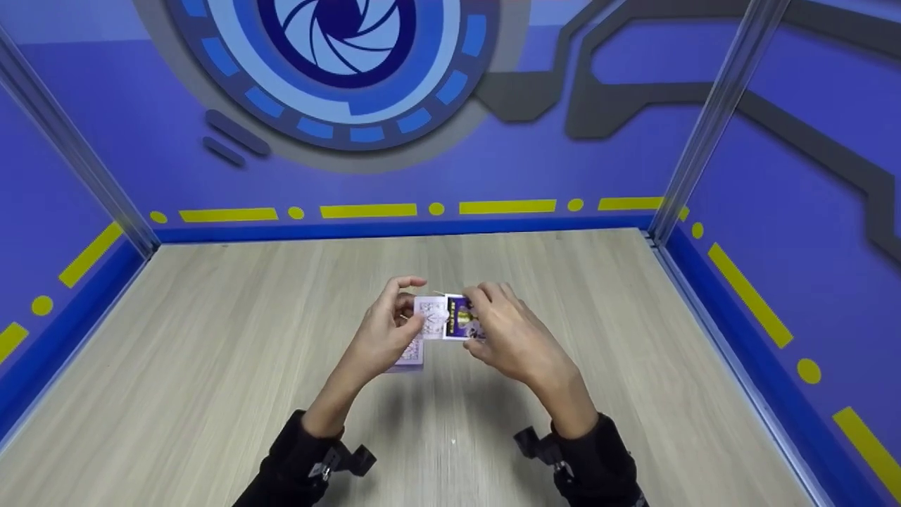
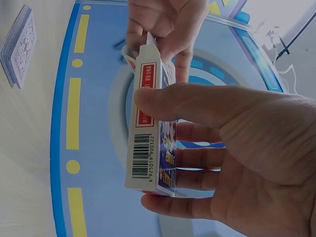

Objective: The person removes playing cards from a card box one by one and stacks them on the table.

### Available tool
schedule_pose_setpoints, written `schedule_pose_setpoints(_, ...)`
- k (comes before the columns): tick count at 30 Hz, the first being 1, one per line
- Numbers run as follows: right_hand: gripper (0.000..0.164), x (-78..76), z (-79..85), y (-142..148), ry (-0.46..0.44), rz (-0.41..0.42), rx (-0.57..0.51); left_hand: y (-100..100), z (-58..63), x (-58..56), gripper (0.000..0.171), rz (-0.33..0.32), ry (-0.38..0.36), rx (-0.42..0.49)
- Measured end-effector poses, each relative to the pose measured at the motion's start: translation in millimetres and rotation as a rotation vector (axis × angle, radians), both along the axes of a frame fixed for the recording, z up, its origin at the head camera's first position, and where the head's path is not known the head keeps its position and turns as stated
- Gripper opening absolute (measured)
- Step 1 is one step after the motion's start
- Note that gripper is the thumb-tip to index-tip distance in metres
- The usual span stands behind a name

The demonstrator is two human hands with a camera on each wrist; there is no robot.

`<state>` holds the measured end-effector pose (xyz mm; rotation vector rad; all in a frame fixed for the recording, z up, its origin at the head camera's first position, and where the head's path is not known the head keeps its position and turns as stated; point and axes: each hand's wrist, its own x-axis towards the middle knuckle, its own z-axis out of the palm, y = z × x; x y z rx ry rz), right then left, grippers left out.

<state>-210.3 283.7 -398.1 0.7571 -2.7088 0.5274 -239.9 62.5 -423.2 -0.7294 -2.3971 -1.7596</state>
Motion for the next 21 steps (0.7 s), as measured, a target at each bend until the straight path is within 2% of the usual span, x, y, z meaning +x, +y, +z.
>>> schedule_pose_setpoints(4, 0.062, 0.2, 2.1, 3, -0.017, -0.010, -0.021, -6, 4.7, 2.5, 0.044, 0.044, 0.132, -0.203)
schedule_pose_setpoints(8, 0.061, 0.7, 2.2, 3, -0.015, -0.007, -0.024, -13, 6.5, 5.0, 0.055, 0.007, 0.197, -0.387)
schedule_pose_setpoints(11, 0.063, 0.9, 1.7, 1, -0.008, 0.003, -0.010, -15, 4.8, 5.6, 0.068, -0.013, 0.261, -0.479)
schedule_pose_setpoints(16, 0.066, 1.7, 1.5, -1, 0.006, 0.009, 0.013, -13, 1.2, 5.1, 0.070, 0.050, 0.416, -0.609)
schedule_pose_setpoints(21, 0.065, 2.8, 1.8, 0, 0.034, 0.013, 0.022, -13, 2.6, 6.0, 0.069, 0.064, 0.474, -0.651)
